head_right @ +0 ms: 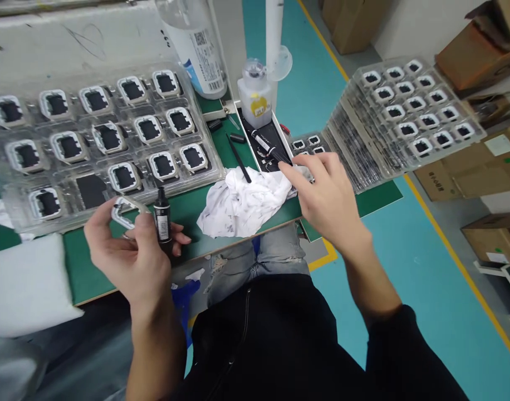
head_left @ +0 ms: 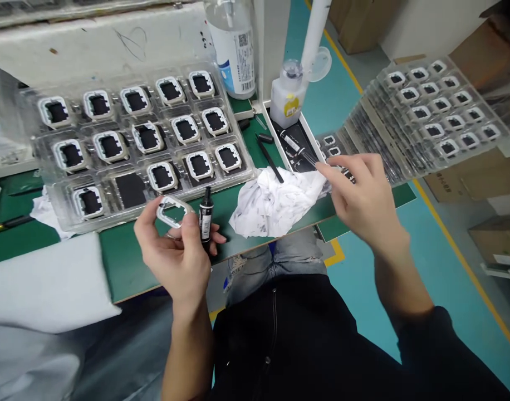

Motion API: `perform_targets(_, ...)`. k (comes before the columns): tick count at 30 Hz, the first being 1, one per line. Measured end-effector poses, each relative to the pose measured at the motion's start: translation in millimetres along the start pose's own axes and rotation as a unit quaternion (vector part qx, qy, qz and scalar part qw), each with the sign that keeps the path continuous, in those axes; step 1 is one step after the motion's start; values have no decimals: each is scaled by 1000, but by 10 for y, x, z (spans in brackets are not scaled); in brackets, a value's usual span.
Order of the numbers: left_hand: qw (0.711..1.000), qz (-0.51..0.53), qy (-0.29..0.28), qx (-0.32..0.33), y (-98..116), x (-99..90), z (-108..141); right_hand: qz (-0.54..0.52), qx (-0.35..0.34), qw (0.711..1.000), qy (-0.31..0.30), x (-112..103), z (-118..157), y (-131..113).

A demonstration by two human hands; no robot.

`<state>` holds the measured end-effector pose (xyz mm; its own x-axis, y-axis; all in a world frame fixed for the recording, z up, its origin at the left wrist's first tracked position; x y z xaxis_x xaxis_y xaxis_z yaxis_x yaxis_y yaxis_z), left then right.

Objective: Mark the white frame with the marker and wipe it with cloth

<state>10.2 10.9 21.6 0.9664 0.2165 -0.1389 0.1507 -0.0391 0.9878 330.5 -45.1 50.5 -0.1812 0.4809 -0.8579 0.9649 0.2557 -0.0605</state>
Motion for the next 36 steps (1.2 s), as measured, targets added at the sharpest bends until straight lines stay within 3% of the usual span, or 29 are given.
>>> perform_targets(2, 1000, -3, -11, -2, 2, 9, 4, 28, -23, 999, -37, 22, -36, 165)
perform_targets(5, 1000, -6, -24, 8, -29, 6, 2, 16, -58, 998, -8, 61, -76, 212)
perform_targets(8, 999, -6, -36, 11, -69, -6, 6, -31, -64, 997, 9, -24, -98, 205)
perform_targets(13, 999, -2, -47, 6, -102, -16, 2, -86, -57, 994, -47, -318, -6, 121)
perform_targets(16, 999, 17, -39, 10, -118, -16, -28, -144, -29, 988, -43, -332, 151, 6)
perform_targets(19, 999, 22, -36, 10, -147, -23, -58, -156, 5, 987, 25, -182, 341, -54)
perform_targets(21, 999, 20, -38, 12, -169, -33, -70, -152, 35, 981, 114, -50, 463, -50)
perform_targets(23, 999, 20, -41, 14, -191, -41, -79, -119, 92, 971, 187, 66, 558, -42)
perform_targets(24, 999, 20, -41, 15, -202, -44, -83, -94, 113, 970, 196, 113, 583, -50)
perform_targets(29, 999, 4, -47, 23, -256, -52, -102, 12, 63, 994, 93, 222, 427, -225)
perform_targets(33, 998, -7, -59, 23, -283, -63, -99, -19, 43, 996, 79, 195, 221, -333)
perform_targets(36, 998, -10, -56, 18, -278, -63, -93, -55, 38, 995, 73, 140, 221, -376)
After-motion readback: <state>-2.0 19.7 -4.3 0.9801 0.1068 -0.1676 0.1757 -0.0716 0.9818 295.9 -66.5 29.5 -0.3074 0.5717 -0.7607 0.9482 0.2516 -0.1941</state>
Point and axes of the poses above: each hand's wrist, its own z-axis away from the middle knuckle, its own x-axis out of the palm, y = z × x, the point moved 1 cm from there along -z, towards the middle knuckle, and after that the axes turned 8 degrees about -z, right-handed, at the moved point
